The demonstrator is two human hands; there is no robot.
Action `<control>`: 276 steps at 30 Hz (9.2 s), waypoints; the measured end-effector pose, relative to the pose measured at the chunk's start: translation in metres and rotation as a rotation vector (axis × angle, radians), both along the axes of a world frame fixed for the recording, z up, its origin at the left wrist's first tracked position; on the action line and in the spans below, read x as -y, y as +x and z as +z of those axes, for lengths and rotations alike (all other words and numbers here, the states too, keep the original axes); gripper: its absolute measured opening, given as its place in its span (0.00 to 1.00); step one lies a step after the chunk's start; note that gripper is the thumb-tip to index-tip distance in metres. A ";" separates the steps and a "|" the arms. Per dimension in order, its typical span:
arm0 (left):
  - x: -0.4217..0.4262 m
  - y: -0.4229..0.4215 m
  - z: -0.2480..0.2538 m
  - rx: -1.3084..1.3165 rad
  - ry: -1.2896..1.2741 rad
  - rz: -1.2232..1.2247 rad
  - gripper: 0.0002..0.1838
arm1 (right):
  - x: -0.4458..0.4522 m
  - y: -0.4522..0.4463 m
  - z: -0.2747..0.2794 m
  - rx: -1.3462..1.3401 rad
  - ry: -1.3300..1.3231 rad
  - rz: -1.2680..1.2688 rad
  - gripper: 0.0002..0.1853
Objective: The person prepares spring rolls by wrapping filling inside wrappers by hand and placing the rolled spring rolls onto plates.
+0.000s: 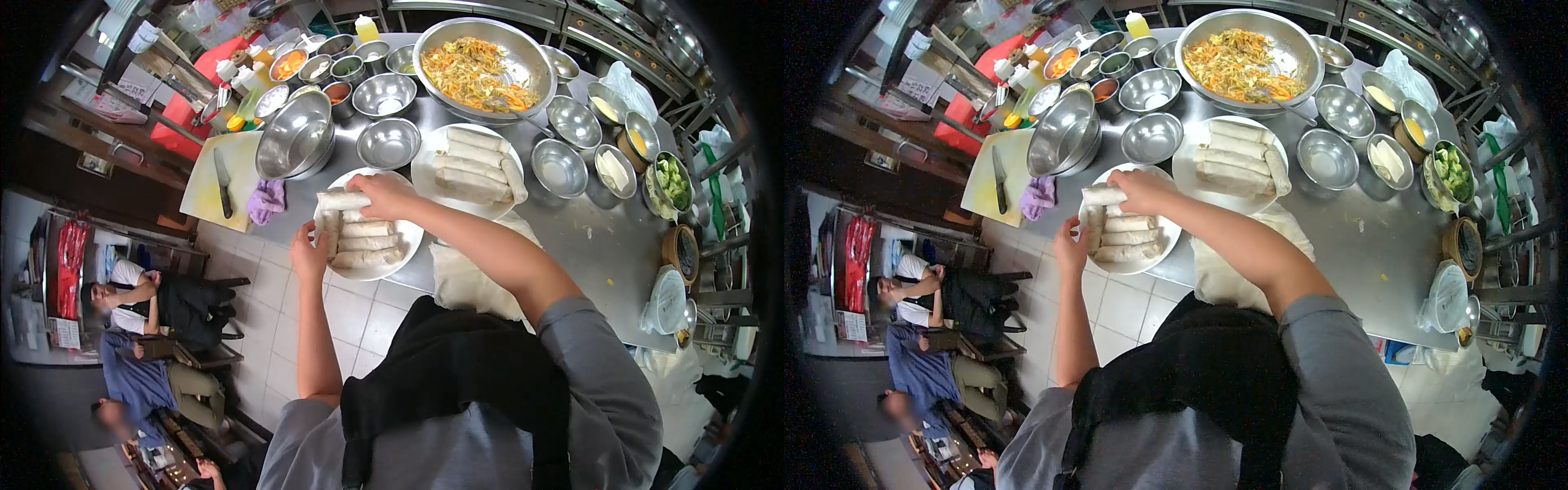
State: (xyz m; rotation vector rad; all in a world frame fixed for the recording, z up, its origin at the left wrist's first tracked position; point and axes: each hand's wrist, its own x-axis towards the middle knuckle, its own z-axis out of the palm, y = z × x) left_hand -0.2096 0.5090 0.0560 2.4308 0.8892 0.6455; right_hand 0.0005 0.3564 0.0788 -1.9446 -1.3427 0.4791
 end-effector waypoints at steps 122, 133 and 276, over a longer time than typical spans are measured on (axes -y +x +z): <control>0.138 0.233 0.027 -0.340 -0.029 -1.121 0.29 | 0.210 0.134 -0.012 -0.082 -0.352 -0.030 0.34; 0.126 0.236 0.024 -0.377 -0.206 -1.067 0.29 | 0.220 0.138 0.009 -0.440 -0.326 -0.036 0.25; 0.113 0.053 0.043 0.142 -0.862 -0.426 0.27 | 0.137 0.039 0.039 -0.511 -0.210 0.284 0.26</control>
